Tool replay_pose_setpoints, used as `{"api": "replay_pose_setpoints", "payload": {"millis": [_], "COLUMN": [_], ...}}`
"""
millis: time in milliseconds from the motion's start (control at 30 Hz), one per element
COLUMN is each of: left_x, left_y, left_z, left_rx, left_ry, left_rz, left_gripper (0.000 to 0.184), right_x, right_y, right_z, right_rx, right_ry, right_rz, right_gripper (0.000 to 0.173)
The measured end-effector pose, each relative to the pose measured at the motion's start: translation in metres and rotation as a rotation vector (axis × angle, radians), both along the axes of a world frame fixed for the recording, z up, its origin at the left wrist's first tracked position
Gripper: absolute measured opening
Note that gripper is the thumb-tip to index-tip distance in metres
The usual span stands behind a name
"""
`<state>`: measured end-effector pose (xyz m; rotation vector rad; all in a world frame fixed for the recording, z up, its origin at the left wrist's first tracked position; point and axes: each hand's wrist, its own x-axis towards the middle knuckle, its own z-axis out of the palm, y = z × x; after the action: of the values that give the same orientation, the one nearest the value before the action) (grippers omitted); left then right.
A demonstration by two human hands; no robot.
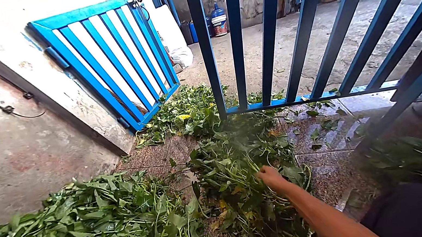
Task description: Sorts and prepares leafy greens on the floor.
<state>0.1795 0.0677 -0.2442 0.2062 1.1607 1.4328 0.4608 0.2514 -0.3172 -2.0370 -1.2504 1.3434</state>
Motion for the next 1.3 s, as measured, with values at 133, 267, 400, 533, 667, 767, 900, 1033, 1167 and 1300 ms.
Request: {"api": "replay_pose_setpoints", "payload": {"millis": [133, 267, 400, 533, 667, 767, 900, 1033, 1167, 1300], "left_x": [-0.001, 0.0, -0.002, -0.004, -0.005, -0.008, -0.014, -0.016, -0.014, -0.014], "left_y": [0.004, 0.003, 0.001, 0.0, -0.003, -0.005, -0.009, -0.013, -0.018, -0.023], "left_z": [0.002, 0.005, 0.01, 0.019, 0.025, 0.03, 0.033, 0.034, 0.032, 0.025], "left_rx": [-0.01, -0.015, -0.028, -0.032, -0.005, 0.047, 0.077, 0.112, 0.216, 0.401], "left_ry": [0.003, -0.02, -0.024, -0.007, -0.016, -0.009, 0.012, 0.033, 0.003, -0.047], "left_rz": [0.06, 0.102, 0.129, 0.157, 0.186, 0.241, 0.26, 0.192, 0.106, 0.018], "left_gripper": [0.029, 0.028, 0.028, 0.023, 0.021, 0.019, 0.019, 0.022, 0.016, 0.018], "right_x": [-0.01, -0.02, -0.048, -0.073, -0.09, -0.096, -0.099, -0.101, -0.101, -0.1], "right_y": [-0.027, -0.054, -0.11, -0.159, -0.193, -0.208, -0.216, -0.219, -0.218, -0.213], "right_z": [0.077, 0.082, 0.092, 0.074, 0.055, 0.045, 0.037, 0.034, 0.03, 0.025], "right_rx": [0.337, 0.01, 0.334, 0.655, 0.932, 1.075, 1.207, 1.246, 1.272, 1.283], "right_ry": [0.596, 0.594, 0.672, 0.611, 0.407, 0.176, 0.002, -0.054, -0.089, -0.129], "right_rz": [-0.24, -0.181, 0.021, 0.16, 0.312, 0.39, 0.436, 0.471, 0.493, 0.482], "right_gripper": [0.015, 0.02, 0.017, 0.009, 0.005, 0.004, 0.007, 0.008, 0.009, 0.01]}}
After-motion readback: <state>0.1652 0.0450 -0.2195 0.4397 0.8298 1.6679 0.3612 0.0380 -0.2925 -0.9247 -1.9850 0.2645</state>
